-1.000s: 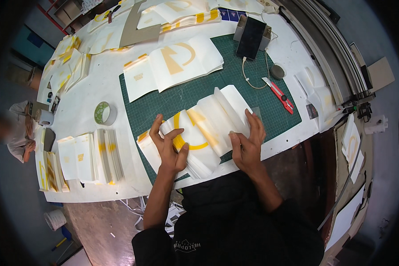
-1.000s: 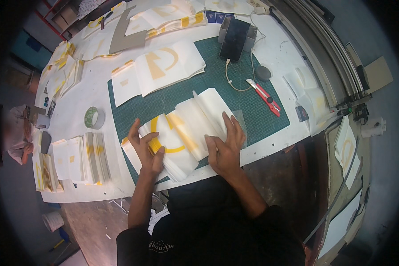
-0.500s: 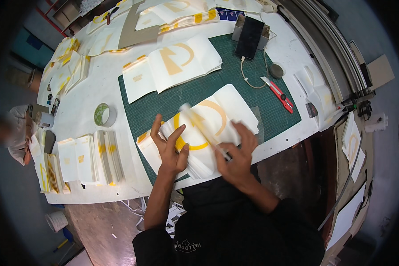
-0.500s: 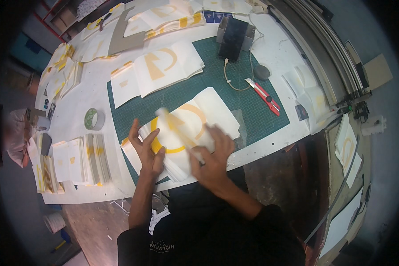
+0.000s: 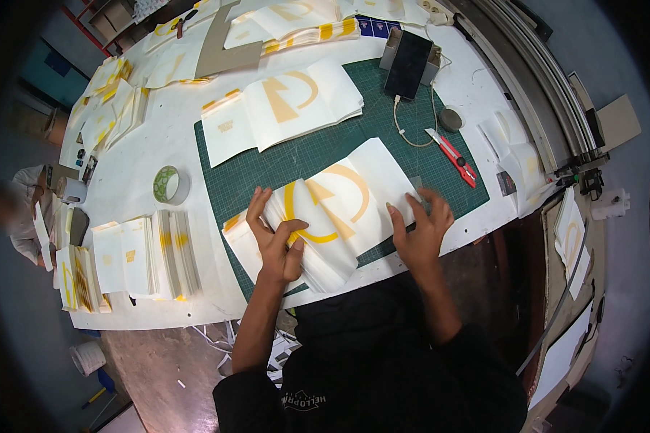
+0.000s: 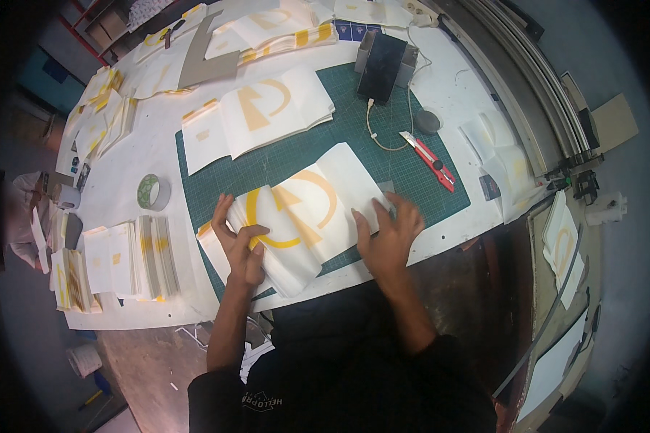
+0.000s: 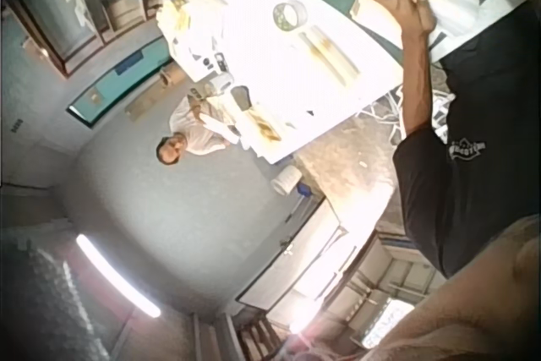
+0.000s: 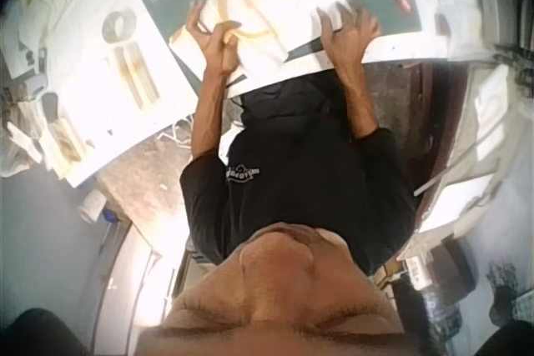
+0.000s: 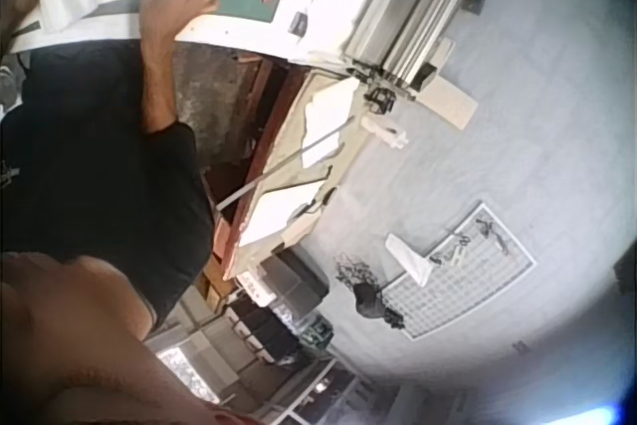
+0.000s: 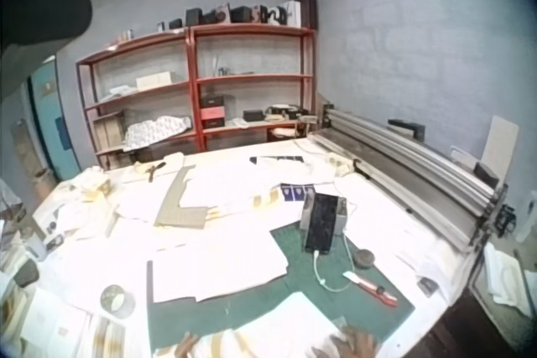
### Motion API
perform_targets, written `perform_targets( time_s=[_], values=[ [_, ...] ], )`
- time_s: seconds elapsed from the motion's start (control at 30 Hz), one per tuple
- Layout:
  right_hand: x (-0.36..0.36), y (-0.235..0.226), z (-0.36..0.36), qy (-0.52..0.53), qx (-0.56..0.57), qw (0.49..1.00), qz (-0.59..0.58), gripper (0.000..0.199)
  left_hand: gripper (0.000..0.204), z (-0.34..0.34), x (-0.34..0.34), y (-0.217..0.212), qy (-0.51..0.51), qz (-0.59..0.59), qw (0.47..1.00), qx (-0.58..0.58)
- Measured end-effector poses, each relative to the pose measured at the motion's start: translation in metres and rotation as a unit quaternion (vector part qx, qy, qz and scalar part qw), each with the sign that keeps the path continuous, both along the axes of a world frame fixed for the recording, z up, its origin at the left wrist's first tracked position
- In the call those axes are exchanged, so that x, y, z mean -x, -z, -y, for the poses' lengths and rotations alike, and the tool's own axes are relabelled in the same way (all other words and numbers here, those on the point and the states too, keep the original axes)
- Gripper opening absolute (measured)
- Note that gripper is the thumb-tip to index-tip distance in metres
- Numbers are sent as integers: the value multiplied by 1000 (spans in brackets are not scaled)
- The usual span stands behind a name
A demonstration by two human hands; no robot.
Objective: The person repeatedly peels a yellow graphic sticker from a white backing sheet on a green cutting mat. They use both hands to lift and smooth the sticker, then place the sheet back down. The process is repeated multiple times on the same sheet.
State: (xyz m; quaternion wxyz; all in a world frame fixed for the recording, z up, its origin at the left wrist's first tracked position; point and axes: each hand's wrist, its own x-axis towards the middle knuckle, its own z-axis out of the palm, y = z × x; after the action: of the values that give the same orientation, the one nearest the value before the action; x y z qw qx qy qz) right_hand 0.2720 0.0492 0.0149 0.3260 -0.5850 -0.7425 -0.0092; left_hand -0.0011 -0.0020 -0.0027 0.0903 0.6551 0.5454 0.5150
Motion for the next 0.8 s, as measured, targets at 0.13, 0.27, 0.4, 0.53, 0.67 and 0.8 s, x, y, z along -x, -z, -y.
perform_targets(
  time_s=[0.13,0.27,0.4,0.53,0.67,0.8],
  values=[
    [8,3,9,-7,17,998,-54,41,25,0,1,0,3,-2,1000,-12],
    [4,7,1,48,26,998,-9,43,23,-1,-1,-4,-4,-13,1000,-9],
    [5,6,0,54,17,998,-33,47,20,-1,-1,-1,-6,-17,1000,-7],
    [0,13,0,17,-31,999,-39,46,19,-2,-1,-4,-3,-18,1000,-10],
    [3,9,-8,55,-17,996,-66,39,19,-2,-1,-1,-6,-16,1000,-10],
    [-5,13,-15,61,35,997,-40,30,20,-2,-1,-1,-6,-17,1000,-13]
  ],
)
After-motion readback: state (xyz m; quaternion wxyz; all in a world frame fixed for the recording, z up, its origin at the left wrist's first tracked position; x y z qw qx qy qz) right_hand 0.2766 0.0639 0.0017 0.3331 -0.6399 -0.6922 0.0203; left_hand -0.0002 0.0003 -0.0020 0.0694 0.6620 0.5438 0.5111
